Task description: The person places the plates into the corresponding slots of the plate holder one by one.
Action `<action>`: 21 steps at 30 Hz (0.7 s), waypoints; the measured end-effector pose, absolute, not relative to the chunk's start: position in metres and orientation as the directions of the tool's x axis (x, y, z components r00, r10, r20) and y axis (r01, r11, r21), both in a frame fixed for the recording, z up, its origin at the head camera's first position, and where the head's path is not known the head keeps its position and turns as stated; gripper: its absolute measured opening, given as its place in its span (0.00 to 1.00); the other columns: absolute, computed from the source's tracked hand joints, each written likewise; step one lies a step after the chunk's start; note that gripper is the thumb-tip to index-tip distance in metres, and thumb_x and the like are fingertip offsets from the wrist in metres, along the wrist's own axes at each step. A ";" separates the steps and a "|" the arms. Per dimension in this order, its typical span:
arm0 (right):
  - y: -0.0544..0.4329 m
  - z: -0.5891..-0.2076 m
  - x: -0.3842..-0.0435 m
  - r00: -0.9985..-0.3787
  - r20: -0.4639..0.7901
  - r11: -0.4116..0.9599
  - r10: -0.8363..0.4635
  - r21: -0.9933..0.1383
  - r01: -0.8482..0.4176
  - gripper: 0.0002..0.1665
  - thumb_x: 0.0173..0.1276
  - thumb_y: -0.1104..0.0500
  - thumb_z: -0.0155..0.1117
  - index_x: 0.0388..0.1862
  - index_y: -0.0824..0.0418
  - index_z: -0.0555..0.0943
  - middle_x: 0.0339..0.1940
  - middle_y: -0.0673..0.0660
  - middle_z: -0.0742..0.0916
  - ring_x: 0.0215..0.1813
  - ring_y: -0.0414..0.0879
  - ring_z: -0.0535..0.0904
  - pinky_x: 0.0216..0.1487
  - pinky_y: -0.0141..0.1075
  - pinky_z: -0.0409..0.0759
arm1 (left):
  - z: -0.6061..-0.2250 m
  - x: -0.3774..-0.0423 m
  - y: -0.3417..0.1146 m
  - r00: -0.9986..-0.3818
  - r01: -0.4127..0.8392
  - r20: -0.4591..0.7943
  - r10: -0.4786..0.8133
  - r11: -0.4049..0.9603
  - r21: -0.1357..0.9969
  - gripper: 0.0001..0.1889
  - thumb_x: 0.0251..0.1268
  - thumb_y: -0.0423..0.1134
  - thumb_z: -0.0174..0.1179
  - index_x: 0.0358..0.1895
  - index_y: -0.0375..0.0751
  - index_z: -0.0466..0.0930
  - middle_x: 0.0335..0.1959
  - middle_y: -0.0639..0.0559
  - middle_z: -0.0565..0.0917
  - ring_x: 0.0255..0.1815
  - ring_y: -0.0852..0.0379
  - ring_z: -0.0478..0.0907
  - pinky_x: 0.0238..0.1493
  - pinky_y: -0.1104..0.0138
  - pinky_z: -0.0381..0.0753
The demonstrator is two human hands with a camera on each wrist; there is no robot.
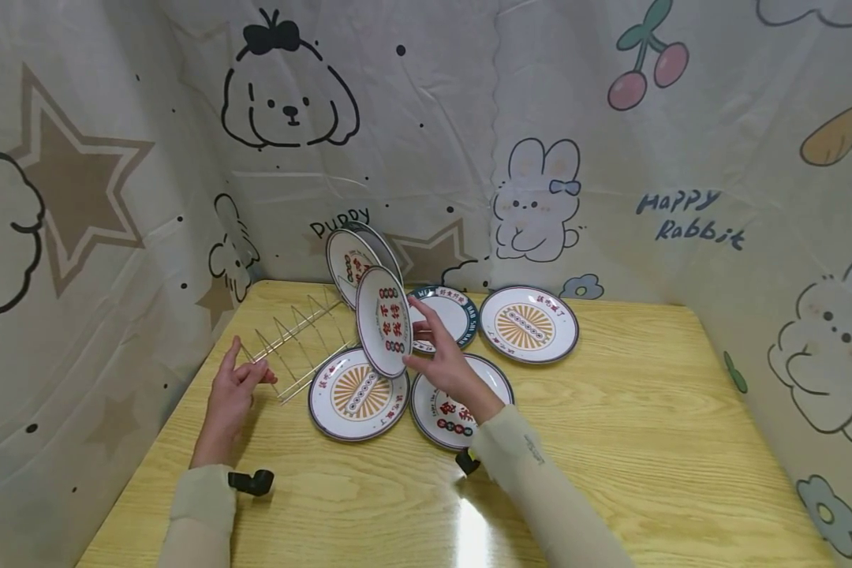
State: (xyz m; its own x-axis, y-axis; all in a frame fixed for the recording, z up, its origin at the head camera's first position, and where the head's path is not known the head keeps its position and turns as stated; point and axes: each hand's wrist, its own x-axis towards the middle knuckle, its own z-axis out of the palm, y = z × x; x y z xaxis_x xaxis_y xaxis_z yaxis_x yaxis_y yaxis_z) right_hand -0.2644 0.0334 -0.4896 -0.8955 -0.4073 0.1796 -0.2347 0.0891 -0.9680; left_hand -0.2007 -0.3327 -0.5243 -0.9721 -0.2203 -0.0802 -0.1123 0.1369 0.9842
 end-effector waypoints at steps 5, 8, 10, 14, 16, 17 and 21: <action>0.029 -0.487 -0.270 -0.877 0.217 0.108 -0.428 -0.952 -0.288 0.58 0.66 0.75 0.67 0.85 0.36 0.55 0.68 0.64 0.76 0.71 0.60 0.74 0.71 0.65 0.68 | -0.525 -0.201 -0.334 -0.975 -0.103 -0.065 -0.211 0.174 0.979 0.44 0.82 0.50 0.52 0.85 0.61 0.28 0.35 0.71 0.86 0.41 0.74 0.82 0.54 0.54 0.58; 0.026 -0.485 -0.272 -0.870 0.223 0.123 -0.440 -0.945 -0.304 0.58 0.67 0.75 0.67 0.84 0.35 0.55 0.68 0.63 0.76 0.71 0.59 0.73 0.70 0.65 0.70 | -0.525 -0.202 -0.335 -0.976 -0.103 -0.063 -0.210 0.184 0.977 0.44 0.82 0.49 0.52 0.85 0.61 0.29 0.34 0.72 0.86 0.41 0.74 0.83 0.50 0.58 0.59; 0.024 -0.484 -0.274 -0.869 0.217 0.135 -0.444 -0.943 -0.305 0.57 0.67 0.74 0.67 0.84 0.34 0.55 0.68 0.62 0.75 0.72 0.58 0.73 0.69 0.64 0.71 | -0.526 -0.202 -0.336 -0.976 -0.103 -0.064 -0.209 0.179 0.978 0.44 0.82 0.49 0.52 0.85 0.61 0.29 0.34 0.72 0.86 0.41 0.73 0.83 0.49 0.59 0.60; 0.020 -0.481 -0.278 -0.864 0.219 0.147 -0.453 -0.938 -0.314 0.57 0.67 0.74 0.67 0.83 0.33 0.56 0.69 0.61 0.74 0.73 0.58 0.71 0.65 0.63 0.75 | -0.525 -0.202 -0.336 -0.977 -0.092 -0.057 -0.207 0.167 0.982 0.44 0.82 0.49 0.52 0.85 0.61 0.29 0.34 0.71 0.86 0.40 0.73 0.83 0.57 0.54 0.59; 0.018 -0.481 -0.280 -0.859 0.231 0.153 -0.456 -0.931 -0.332 0.57 0.67 0.74 0.67 0.84 0.35 0.56 0.69 0.62 0.74 0.73 0.58 0.72 0.63 0.60 0.78 | -0.526 -0.201 -0.335 -0.977 -0.083 -0.051 -0.205 0.150 0.985 0.44 0.82 0.49 0.52 0.85 0.60 0.28 0.34 0.70 0.86 0.40 0.73 0.83 0.63 0.49 0.55; 0.017 -0.481 -0.281 -0.857 0.235 0.155 -0.458 -0.929 -0.337 0.56 0.67 0.74 0.67 0.84 0.36 0.56 0.69 0.62 0.74 0.73 0.58 0.72 0.63 0.60 0.78 | -0.526 -0.201 -0.335 -0.978 -0.076 -0.045 -0.206 0.143 0.987 0.45 0.82 0.50 0.53 0.85 0.60 0.29 0.34 0.70 0.86 0.40 0.73 0.83 0.65 0.46 0.54; 0.016 -0.482 -0.282 -0.864 0.226 0.167 -0.450 -0.929 -0.330 0.57 0.68 0.73 0.67 0.85 0.36 0.54 0.69 0.62 0.74 0.73 0.58 0.72 0.63 0.60 0.78 | -0.526 -0.201 -0.332 -0.979 -0.070 -0.043 -0.200 0.125 0.990 0.45 0.81 0.50 0.54 0.86 0.59 0.30 0.34 0.68 0.86 0.41 0.72 0.83 0.68 0.40 0.51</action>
